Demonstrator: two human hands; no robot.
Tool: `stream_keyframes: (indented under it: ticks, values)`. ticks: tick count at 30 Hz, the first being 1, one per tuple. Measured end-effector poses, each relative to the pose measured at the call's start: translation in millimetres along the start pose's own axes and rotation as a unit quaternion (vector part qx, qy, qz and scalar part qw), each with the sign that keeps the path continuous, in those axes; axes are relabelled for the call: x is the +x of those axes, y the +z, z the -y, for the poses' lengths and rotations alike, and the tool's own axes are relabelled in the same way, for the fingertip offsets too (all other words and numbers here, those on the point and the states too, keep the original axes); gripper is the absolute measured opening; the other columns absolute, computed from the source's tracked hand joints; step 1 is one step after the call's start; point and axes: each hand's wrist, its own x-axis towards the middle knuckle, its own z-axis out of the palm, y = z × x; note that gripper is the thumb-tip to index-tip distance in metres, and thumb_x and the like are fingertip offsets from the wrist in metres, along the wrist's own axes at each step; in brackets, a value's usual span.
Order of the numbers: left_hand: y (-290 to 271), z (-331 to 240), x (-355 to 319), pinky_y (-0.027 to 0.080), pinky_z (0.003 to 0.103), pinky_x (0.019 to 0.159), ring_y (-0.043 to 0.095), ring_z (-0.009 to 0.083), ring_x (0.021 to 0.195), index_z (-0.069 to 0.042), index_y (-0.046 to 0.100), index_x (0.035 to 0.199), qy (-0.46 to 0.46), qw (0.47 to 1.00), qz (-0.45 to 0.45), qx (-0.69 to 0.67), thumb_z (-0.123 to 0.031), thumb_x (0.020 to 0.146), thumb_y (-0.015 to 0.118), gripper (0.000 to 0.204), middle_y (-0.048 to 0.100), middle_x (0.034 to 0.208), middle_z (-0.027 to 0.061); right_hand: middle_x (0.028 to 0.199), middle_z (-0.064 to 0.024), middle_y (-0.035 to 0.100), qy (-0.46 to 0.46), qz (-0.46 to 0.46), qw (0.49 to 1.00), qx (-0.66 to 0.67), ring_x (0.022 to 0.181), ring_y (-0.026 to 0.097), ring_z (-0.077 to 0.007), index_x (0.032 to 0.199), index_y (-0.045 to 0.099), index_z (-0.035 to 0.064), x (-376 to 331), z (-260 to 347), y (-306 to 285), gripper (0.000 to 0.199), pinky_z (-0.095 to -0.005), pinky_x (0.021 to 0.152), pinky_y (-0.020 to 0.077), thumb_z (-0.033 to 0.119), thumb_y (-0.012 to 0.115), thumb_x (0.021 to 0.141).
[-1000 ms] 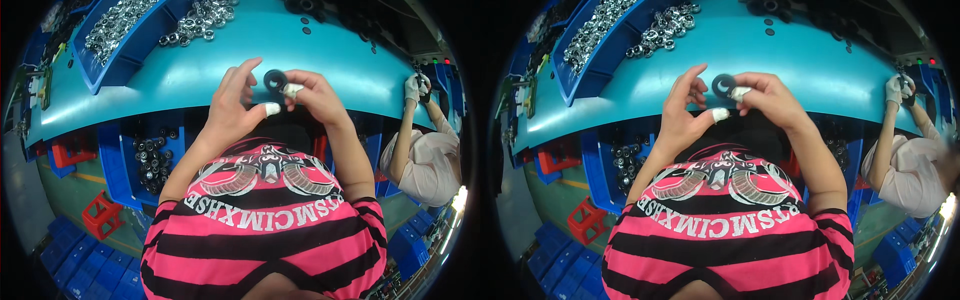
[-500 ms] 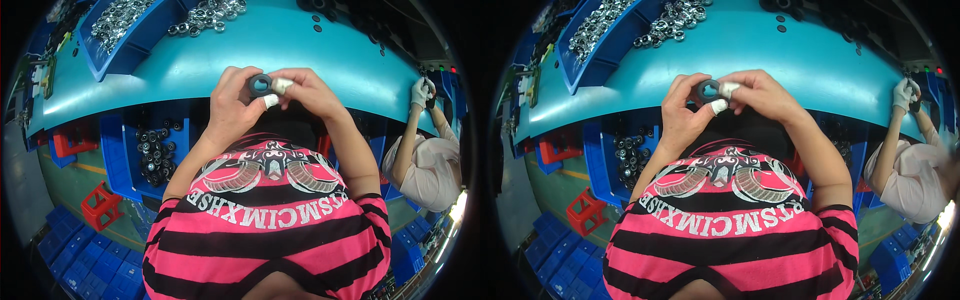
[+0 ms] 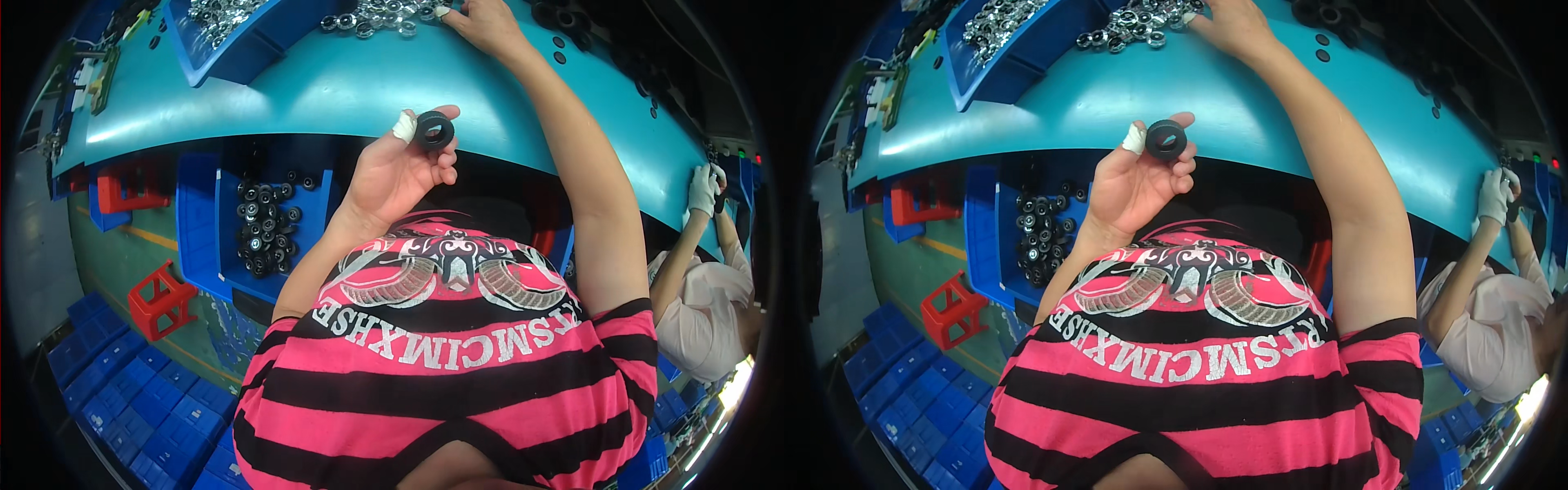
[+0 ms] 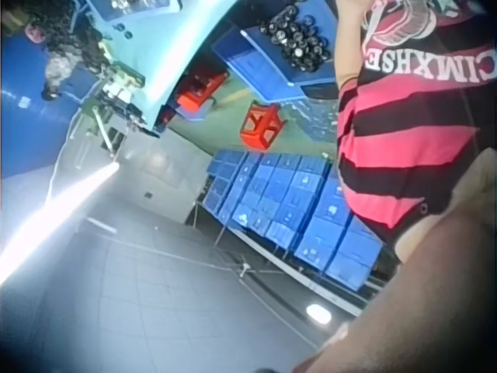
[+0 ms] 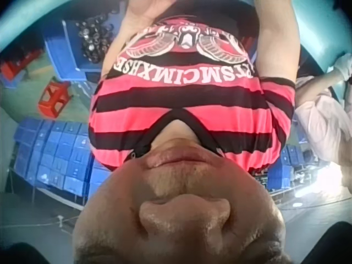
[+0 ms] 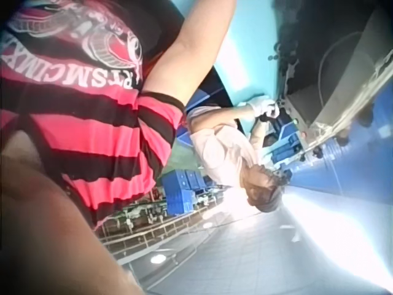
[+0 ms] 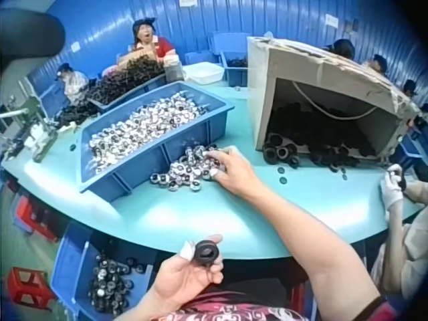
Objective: Assembling small mechanical components at a factory workbench.
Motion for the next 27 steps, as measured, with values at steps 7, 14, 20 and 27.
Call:
stream_keyframes:
  ticks: [7,14,20,27]
  values:
    - [-1.6,0.9,0.6,0.049,0.035,0.077,0.052,0.0211,0.09,0.004,0.042,0.141,-0.004,1.0,-0.011,-0.025,-0.046,0.107,0.036,0.061,0.054,0.106,0.0137,0.091,-0.0142,0.062,0.01,-0.007,1.0,0.016,0.083,0.063,-0.0308,0.114,0.071,0.0106,-1.8,-4.5,6.8,0.03,-0.0395,0.078,0.0513,0.019,0.069,0.085]
    - [-3.5,2.7,5.4,0.05,0.034,0.074,0.052,0.0205,0.088,0.004,0.045,0.139,-0.021,1.0,0.001,-0.017,-0.047,0.108,0.034,0.061,0.055,0.105,0.0135,0.089,-0.0125,0.061,0.089,-0.044,0.976,0.195,0.077,0.061,-0.0258,0.117,0.066,0.0067,-26.8,14.6,-15.0,0.034,-0.0363,0.073,0.0513,0.017,0.07,0.084]
    - [-9.5,1.9,6.4,0.056,0.038,0.076,0.061,0.0206,0.085,0.002,0.051,0.133,-0.011,0.999,0.007,-0.04,-0.046,0.107,0.039,0.056,0.063,0.102,0.0154,0.1,-0.0064,0.067,0.108,-0.012,0.952,0.285,0.086,0.065,-0.0144,0.116,0.067,0.0026,-80.9,40.7,-71.8,0.035,-0.0289,0.08,0.0531,0.015,0.075,0.085]
    - [-16.5,4.0,10.5,0.055,0.043,0.089,0.061,0.0262,0.096,0.001,0.046,0.139,0.028,0.999,0.029,0.0,-0.033,0.104,0.049,0.048,0.059,0.117,0.0265,0.111,-0.0045,0.061,0.123,-0.038,0.936,0.327,0.098,0.06,-0.0124,0.115,0.068,0.0025,-155.3,73.5,-80.4,0.035,-0.0275,0.088,0.0514,-0.002,0.074,0.081]
